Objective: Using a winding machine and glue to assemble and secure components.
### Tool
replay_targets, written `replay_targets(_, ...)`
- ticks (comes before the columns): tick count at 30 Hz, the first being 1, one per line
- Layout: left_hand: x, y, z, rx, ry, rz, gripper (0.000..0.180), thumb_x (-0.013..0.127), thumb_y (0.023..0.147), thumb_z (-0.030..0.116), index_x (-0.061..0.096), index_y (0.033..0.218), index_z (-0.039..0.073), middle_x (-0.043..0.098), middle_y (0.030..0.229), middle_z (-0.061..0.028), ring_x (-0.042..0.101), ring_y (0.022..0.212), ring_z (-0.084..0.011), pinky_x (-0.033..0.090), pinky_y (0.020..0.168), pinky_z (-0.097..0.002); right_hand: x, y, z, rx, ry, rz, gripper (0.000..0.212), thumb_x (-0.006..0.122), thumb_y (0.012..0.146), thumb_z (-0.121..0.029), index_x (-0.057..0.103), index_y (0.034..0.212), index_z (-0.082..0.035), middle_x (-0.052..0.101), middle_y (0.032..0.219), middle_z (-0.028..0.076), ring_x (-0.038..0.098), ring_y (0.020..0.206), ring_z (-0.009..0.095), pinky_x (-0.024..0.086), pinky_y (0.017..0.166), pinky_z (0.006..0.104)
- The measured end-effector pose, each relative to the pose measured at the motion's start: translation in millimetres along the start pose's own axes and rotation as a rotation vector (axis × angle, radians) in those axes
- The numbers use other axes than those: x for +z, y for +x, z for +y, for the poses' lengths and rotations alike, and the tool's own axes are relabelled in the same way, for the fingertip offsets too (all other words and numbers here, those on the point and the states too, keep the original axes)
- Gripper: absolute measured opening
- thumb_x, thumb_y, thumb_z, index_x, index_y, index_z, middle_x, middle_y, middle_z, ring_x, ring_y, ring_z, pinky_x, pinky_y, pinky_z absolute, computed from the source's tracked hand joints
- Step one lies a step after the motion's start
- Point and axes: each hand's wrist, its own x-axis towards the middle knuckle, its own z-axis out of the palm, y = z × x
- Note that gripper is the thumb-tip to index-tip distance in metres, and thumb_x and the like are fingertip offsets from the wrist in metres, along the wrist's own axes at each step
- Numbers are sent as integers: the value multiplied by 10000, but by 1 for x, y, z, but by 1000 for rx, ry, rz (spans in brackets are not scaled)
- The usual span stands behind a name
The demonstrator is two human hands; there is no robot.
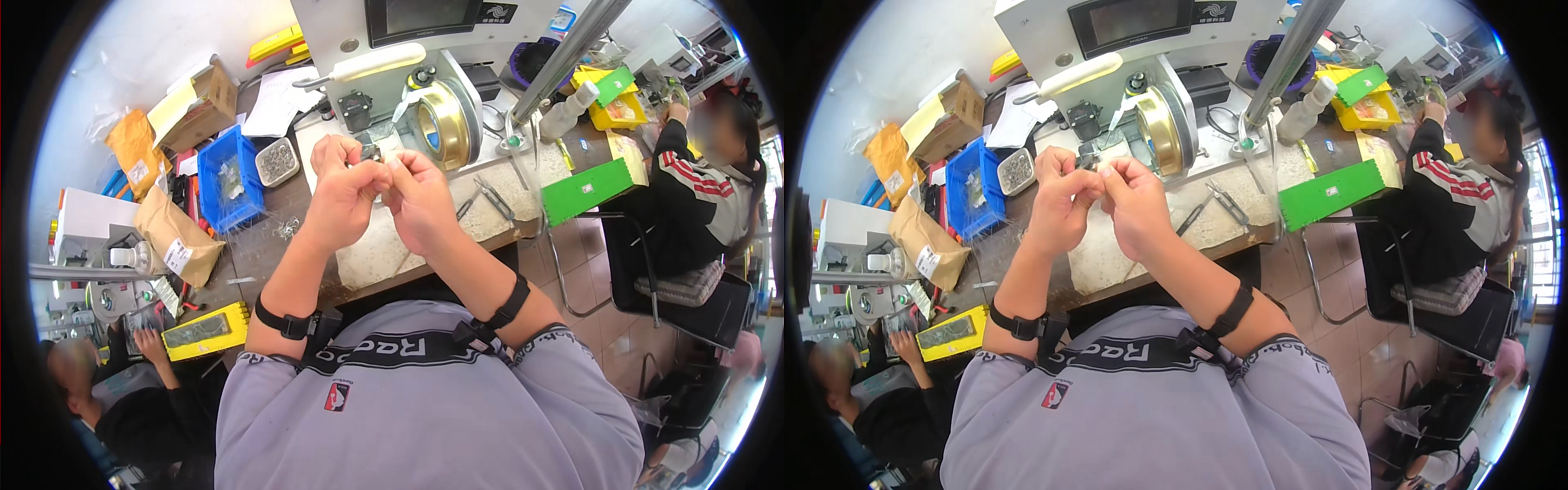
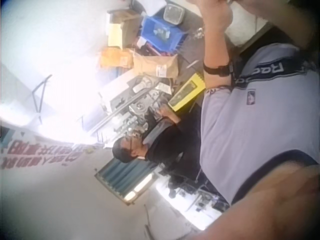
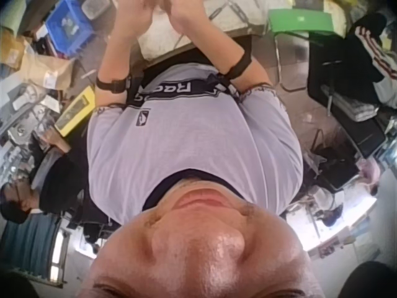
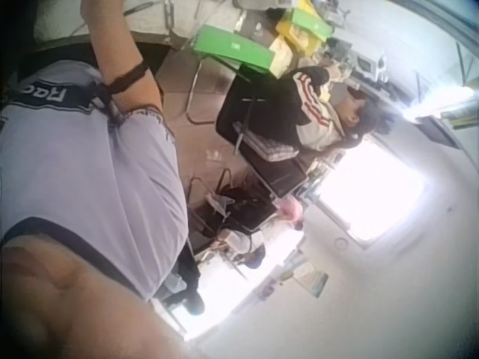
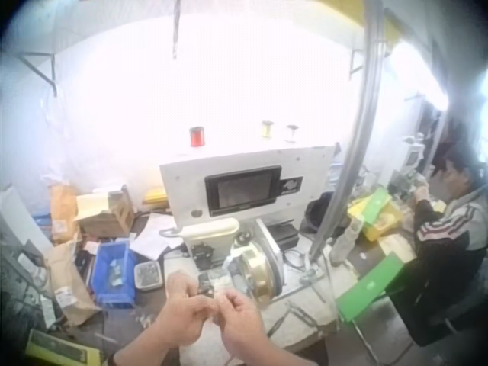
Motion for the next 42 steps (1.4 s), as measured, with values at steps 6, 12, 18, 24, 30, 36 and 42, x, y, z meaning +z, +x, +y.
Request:
replay_targets(6,-11,-7,12,120,123,-67,63,755,846,167,696,838,147,475,985,-54,472,1040,-301,245,1153,-557,-13,-22,1,56,-48,-9,105,637,1046,-169,626,1030,-66,516,727,-60,379,570,38,314,529,226)
replay_targets(12,-17,12,-4,-10,102,-3,133,699,897,218,662,889,91,564,997,-70,514,1043,-279,324,1021,-458,-27,12,7,288,67,87,91,650,1038,-183,604,1012,-109,443,701,-86,325,525,38,281,487,243)
replay_targets(18,-22,45,-33,-165,24,-82,141,690,946,231,710,961,92,632,920,-51,608,916,-252,373,934,-411,-9,35,7,251,119,168,34,607,1053,-160,601,1032,-134,435,706,-81,322,530,57,270,493,250)
replay_targets(24,-28,81,-40,59,-25,-343,95,747,872,57,746,963,33,641,893,-81,613,868,-258,486,806,-369,-2,49,5,183,133,178,77,606,1056,-171,582,1113,-126,480,750,-79,338,530,29,273,473,233)
replay_targets(30,-25,96,-48,211,-19,-479,160,790,795,28,754,950,42,590,963,-41,579,978,-232,439,925,-376,-4,54,4,206,70,139,115,563,1055,-125,588,1165,-108,562,837,-64,395,566,17,292,473,222)
replay_targets(36,-32,88,-43,119,88,-380,118,779,837,129,719,906,55,545,1005,-45,528,1018,-252,411,959,-367,9,44,-1,197,77,201,106,590,1031,-112,606,1134,-98,581,854,-54,419,573,22,293,478,224)
replay_targets(42,-28,59,-22,-15,-198,-182,119,763,874,183,703,913,87,553,998,-60,516,1009,-258,376,942,-407,-6,19,4,155,189,198,83,633,987,-166,617,1037,-101,503,750,-68,379,536,33,262,478,240)
